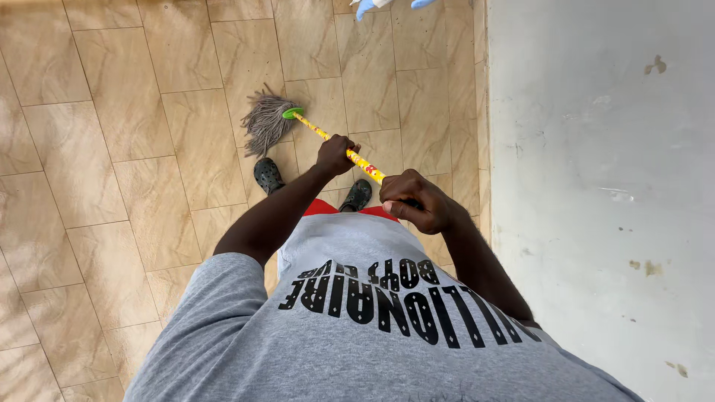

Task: The person mops a tiled floor using a mop and bucket, dipping the mop into the bucket several times to wring it out.

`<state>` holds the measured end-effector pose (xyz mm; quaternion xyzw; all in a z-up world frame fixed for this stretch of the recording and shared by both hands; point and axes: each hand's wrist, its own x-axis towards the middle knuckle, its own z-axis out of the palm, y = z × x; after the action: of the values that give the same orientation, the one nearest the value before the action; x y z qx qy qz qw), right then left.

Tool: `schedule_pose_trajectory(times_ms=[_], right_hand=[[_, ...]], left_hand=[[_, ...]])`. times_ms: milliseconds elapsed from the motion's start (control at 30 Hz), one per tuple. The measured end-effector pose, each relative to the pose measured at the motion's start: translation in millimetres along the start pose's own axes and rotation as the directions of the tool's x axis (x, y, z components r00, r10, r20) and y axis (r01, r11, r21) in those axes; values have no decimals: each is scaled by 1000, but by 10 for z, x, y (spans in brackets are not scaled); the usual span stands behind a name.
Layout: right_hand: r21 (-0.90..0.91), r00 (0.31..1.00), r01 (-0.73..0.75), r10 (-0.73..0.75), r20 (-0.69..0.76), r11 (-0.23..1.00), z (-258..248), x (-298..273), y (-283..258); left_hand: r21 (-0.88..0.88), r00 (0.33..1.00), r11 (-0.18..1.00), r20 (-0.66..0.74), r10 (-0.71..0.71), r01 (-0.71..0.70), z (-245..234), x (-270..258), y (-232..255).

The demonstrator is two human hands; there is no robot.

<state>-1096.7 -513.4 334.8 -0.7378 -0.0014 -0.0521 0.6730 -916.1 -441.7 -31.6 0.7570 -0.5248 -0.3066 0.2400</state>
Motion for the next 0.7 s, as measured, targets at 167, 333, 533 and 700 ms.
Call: schedule_pose_trajectory(times_ms=[167, 333, 533, 700], right_hand=[[-282, 980, -198, 189, -60, 939, -191, -691, -223], [-312, 949, -289, 229, -215, 905, -45, -1051, -283], [-259, 912, -364, 286, -295, 895, 235, -1097, -263], [-151, 958, -198, 159, -239, 968, 538, -875, -356]], left_hand=[[-134, 974, 969, 57, 218, -209, 962, 466, 876], [-401, 885, 830, 89, 457, -388, 1404, 417, 1413], [-373, 882, 886, 267, 387, -276, 1288, 32, 1620], [-178, 923, 978, 348, 166, -109, 661, -470, 1408]])
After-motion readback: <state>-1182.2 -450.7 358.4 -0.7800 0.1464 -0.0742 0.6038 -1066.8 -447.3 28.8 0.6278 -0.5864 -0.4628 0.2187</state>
